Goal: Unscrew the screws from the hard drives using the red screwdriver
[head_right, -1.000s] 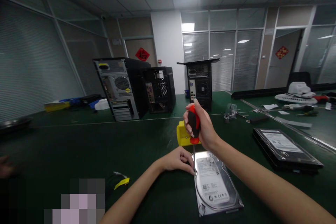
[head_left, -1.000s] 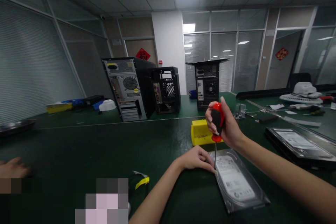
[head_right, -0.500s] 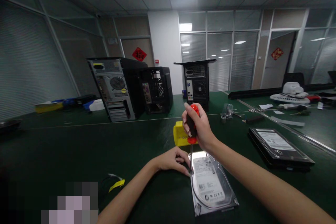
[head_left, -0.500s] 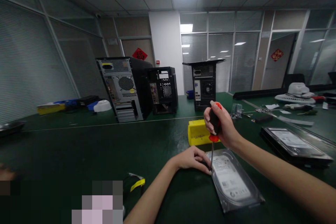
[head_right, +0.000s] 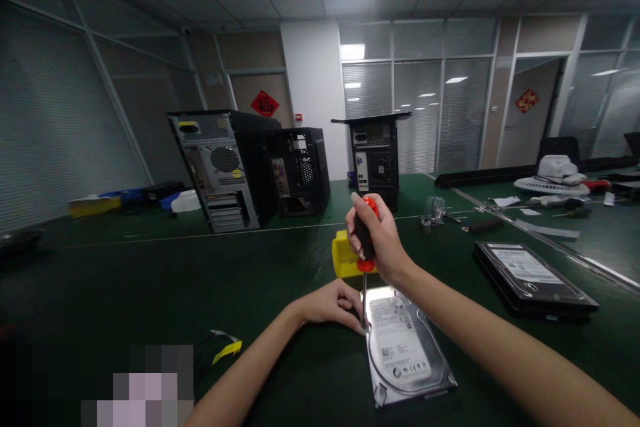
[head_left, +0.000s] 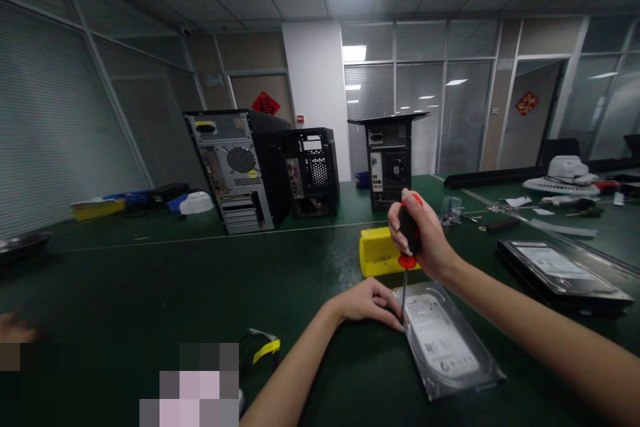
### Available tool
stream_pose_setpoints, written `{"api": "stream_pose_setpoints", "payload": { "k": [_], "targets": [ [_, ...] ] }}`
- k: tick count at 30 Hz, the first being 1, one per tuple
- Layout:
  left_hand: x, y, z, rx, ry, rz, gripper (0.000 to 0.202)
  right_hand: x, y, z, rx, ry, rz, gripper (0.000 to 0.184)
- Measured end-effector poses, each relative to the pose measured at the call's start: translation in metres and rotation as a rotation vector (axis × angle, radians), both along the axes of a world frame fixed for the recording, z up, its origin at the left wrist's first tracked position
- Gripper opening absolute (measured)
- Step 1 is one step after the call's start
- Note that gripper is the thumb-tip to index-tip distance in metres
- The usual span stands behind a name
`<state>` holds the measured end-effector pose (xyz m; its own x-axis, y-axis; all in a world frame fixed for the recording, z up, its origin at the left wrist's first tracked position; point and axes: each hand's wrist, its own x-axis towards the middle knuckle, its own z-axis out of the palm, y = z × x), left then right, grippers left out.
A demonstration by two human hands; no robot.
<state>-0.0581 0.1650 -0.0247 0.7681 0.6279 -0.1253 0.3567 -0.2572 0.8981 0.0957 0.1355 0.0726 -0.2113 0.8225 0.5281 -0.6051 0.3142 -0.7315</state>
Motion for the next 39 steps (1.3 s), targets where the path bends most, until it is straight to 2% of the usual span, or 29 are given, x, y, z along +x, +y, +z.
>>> {"api": "stream_pose_setpoints", "payload": {
  "k": [18,26,32,36,39],
  "targets": [
    [-0.001,0.003,-0.001,-0.003,-0.053,0.028,0.032,0.0,-0.002,-0.003,0.002,-0.024,0.015,0.028],
    [-0.001,0.004,-0.002,0.01,-0.032,-0.009,0.034,0.001,-0.004,-0.002,0.033,-0.006,0.006,0.026],
    [0.0,0.002,-0.002,0.004,0.005,0.022,0.036,-0.001,0.008,-0.003,-0.003,0.065,-0.078,0.035],
    [0.0,0.0,-0.001,-0.018,-0.045,-0.008,0.033,-0.003,0.011,-0.002,-0.004,0.055,-0.073,0.043],
    [0.0,0.001,-0.003,-0.016,-0.074,-0.034,0.032,-0.004,0.009,-0.001,0.045,0.035,-0.034,0.035]
  ]
}}
